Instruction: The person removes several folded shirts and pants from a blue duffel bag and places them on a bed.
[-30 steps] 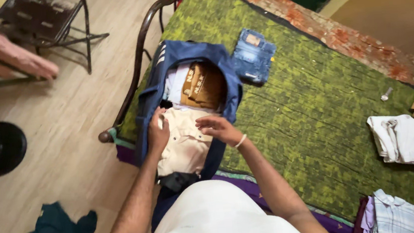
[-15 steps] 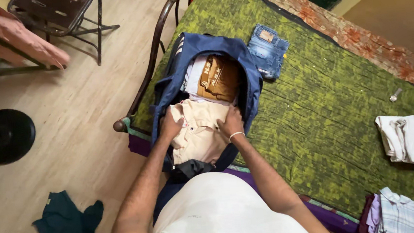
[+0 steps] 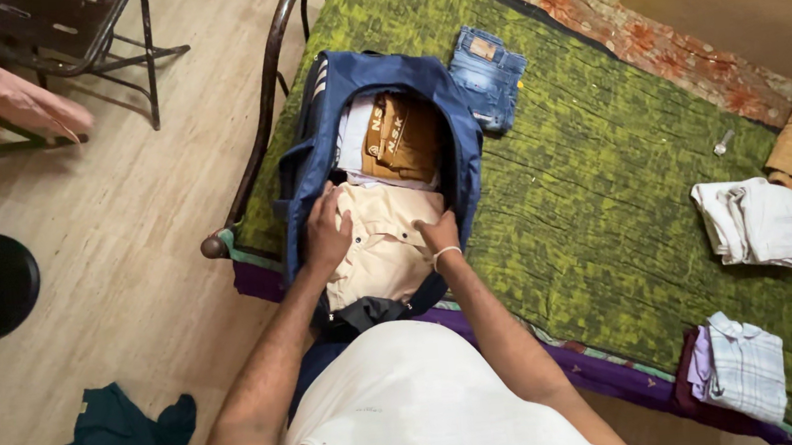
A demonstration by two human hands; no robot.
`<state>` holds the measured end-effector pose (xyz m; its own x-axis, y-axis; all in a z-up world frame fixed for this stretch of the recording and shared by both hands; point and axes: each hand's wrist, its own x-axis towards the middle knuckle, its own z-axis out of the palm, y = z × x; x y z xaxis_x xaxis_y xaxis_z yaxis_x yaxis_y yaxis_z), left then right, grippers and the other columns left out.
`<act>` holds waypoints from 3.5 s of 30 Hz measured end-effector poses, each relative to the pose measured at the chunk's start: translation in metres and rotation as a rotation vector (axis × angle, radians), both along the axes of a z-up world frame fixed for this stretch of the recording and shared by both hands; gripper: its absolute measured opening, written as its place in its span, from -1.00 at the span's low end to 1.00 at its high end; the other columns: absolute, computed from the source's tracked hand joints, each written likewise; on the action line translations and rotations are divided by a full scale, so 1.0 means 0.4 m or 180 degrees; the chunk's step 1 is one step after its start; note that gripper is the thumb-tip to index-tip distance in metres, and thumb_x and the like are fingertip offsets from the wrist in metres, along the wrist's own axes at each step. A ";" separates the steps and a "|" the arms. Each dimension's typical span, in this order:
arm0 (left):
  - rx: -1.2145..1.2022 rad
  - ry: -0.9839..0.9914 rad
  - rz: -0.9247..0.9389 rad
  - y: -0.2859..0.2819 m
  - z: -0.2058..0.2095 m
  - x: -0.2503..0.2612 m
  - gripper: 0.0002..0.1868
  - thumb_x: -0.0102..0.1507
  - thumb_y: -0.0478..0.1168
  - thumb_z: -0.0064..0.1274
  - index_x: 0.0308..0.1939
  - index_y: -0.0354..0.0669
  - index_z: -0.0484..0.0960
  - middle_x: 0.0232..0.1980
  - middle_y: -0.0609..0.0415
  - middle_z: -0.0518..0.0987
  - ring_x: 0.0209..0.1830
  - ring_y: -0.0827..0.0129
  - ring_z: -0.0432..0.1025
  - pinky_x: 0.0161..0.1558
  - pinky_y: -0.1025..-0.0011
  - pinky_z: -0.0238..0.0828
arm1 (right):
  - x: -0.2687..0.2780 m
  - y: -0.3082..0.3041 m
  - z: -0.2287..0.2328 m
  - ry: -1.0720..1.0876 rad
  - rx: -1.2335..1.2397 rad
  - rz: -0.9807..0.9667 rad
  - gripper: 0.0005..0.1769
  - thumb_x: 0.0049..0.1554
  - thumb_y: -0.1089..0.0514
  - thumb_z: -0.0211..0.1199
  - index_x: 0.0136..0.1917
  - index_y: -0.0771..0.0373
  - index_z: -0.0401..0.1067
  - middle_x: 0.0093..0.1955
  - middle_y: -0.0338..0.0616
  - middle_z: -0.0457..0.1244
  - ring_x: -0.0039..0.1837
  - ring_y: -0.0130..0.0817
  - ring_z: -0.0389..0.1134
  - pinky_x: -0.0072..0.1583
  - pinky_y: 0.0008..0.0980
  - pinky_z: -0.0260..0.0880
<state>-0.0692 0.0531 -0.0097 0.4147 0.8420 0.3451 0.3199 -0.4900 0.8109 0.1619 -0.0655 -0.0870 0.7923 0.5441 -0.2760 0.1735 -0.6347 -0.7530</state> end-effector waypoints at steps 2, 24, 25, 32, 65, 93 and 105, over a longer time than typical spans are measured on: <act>0.0313 0.0167 -0.0111 0.002 0.034 0.002 -0.50 0.20 -0.34 0.15 0.24 -0.26 0.50 0.28 -0.23 0.51 0.30 -0.12 0.38 0.29 0.10 0.31 | 0.013 0.010 0.012 0.0137 0.0068 -0.0168 -0.30 -0.16 0.13 0.54 0.14 0.56 0.35 0.07 0.33 0.35 0.11 0.13 0.43 0.12 -0.14 0.41; 0.0886 0.0548 -0.1008 -0.025 0.169 0.006 -0.22 0.13 -0.47 0.04 0.47 -0.08 0.34 0.48 -0.23 0.24 0.47 -0.12 0.18 0.37 0.01 0.18 | -0.219 -0.007 0.307 -0.2202 0.1110 0.1571 -0.81 0.15 0.17 0.20 0.02 0.23 0.33 -0.06 0.09 0.25 0.00 0.20 0.32 -0.03 0.05 0.34; 0.1074 0.0676 -0.1090 -0.027 0.179 0.010 -0.24 0.14 -0.47 0.05 0.43 0.03 0.39 0.51 -0.19 0.21 0.50 -0.08 0.16 0.40 -0.01 0.15 | -0.236 -0.006 0.330 -0.2302 0.1277 0.1940 -0.76 0.07 0.16 0.24 0.01 0.22 0.33 -0.07 0.07 0.25 0.00 0.17 0.33 -0.04 0.02 0.36; 0.1403 0.1534 -0.1387 0.027 0.151 0.016 -0.55 0.11 -0.37 0.12 0.08 0.07 0.64 0.49 -0.10 0.27 0.50 -0.04 0.13 0.33 -0.11 0.11 | -0.259 -0.051 0.339 -0.1828 0.1492 0.2073 -0.48 0.05 0.22 0.45 0.26 0.20 0.36 0.23 0.12 0.26 0.25 0.07 0.33 0.23 -0.15 0.42; -0.0802 0.0310 -0.0824 0.088 0.154 0.022 0.12 -0.04 -0.21 0.41 0.52 -0.02 0.10 0.61 -0.31 -0.09 0.51 -0.08 -0.01 0.34 0.09 0.16 | -0.120 0.013 0.203 0.2015 0.1522 0.1181 -0.67 0.19 0.44 0.13 0.20 0.36 0.53 0.11 -0.17 0.41 0.11 -0.43 0.38 0.14 -0.40 0.41; -0.4926 -0.4114 -0.2803 -0.028 0.247 0.077 -0.10 0.40 0.39 -0.32 0.52 -0.30 0.22 0.44 -0.18 0.40 0.43 0.01 0.32 0.42 0.03 0.21 | 0.012 -0.160 0.521 0.3404 0.3009 0.0287 -0.55 0.29 0.25 0.12 0.43 0.41 0.33 0.37 0.11 0.28 0.31 -0.10 0.38 0.34 -0.06 0.42; -0.5492 -0.2889 -0.3080 -0.079 0.266 0.320 -0.23 0.46 0.27 -0.23 0.50 -0.28 0.29 0.43 -0.14 0.43 0.40 0.05 0.35 0.46 0.06 0.21 | 0.072 -0.500 0.458 0.3098 0.4327 -0.0152 -0.08 0.16 -0.23 0.26 0.59 0.25 0.08 0.56 0.01 0.14 0.54 -0.01 0.17 0.51 0.07 0.13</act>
